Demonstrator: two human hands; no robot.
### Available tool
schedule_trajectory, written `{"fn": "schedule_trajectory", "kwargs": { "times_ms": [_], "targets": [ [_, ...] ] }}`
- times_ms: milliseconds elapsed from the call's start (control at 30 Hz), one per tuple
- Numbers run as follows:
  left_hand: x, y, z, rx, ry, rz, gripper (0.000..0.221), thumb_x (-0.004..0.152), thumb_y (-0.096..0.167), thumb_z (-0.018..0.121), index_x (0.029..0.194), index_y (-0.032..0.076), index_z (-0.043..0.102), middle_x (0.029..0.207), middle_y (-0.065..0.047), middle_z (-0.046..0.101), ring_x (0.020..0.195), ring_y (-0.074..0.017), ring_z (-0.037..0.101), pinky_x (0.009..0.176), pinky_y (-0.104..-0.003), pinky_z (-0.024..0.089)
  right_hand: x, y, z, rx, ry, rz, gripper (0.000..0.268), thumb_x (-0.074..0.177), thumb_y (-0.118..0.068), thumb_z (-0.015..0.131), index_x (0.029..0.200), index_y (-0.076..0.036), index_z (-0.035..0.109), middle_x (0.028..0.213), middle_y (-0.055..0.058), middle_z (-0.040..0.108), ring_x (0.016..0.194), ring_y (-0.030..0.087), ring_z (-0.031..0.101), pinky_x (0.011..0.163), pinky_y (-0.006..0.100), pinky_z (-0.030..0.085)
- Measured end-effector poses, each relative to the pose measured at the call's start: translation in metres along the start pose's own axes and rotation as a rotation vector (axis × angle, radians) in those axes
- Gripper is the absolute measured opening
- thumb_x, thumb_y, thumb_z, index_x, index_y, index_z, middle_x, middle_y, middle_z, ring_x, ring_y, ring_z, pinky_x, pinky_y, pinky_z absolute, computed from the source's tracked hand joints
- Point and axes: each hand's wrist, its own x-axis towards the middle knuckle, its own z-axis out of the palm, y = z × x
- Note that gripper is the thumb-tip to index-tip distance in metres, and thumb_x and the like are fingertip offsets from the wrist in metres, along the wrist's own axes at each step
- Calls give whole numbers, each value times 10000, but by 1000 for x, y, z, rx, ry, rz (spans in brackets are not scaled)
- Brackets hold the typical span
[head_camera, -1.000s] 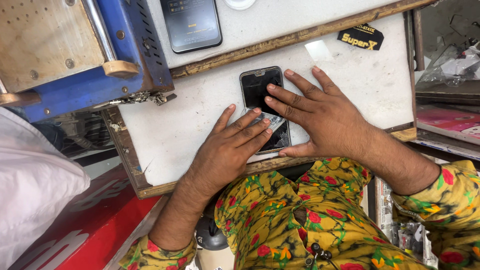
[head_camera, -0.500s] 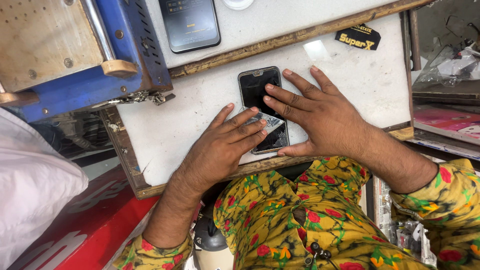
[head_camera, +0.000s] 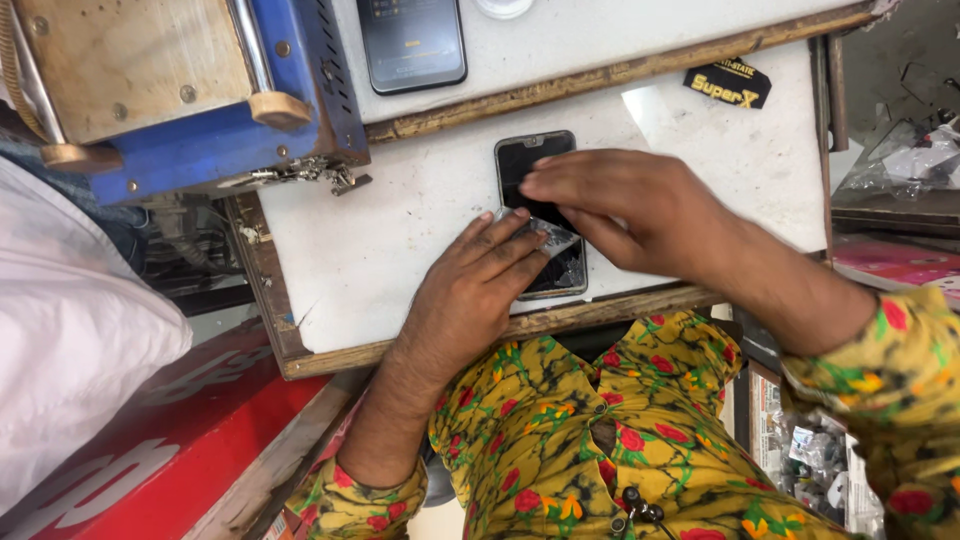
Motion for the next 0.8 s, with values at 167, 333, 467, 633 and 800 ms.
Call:
{"fn": "schedule_trajectory", "kwargs": {
  "times_ms": [167,333,467,633,800],
  "targets": [
    [5,11,-1,3,115,-3,360,834,-29,668,1186,19,725,1287,-121,684,1295,-318,604,1155,-486,454,49,0,24,522,-102,-21,233,1059,-164,602,1233,-58,716,1110,116,780,1025,255,778,911,348,609],
    [2,14,3,-11,195,-1,283,865,21,692,1147,13,718,1181,-113,700,1154,-306,663,1019,-434,550,76,8,45,288,-190,-157,250,961,-151,674,1191,-77,736,1125,107,764,1041,276,752,900,381,601],
    [0,14,6,40,247,20,306,849,43,693,1154,29,715,1164,-113,697,1142,-311,667,1007,-432,561,81,24,55,-79,-149,-431,399,826,-181,725,1209,-69,707,1239,129,701,1210,329,665,1003,437,556],
    [6,17,3,75,256,25,322,929,55,666,1247,22,706,1273,-125,686,1227,-286,660,1077,-458,532,82,36,54,-176,-153,-363,342,896,-173,700,1222,-71,707,1329,106,682,1270,313,650,1042,414,542],
    [5,27,7,176,197,-38,299,928,98,641,1214,34,698,1275,-123,701,1257,-283,655,1143,-558,446,79,37,58,-189,-181,-309,331,893,-172,684,1215,-105,720,1439,86,638,1241,299,654,997,403,546]
  ]
}}
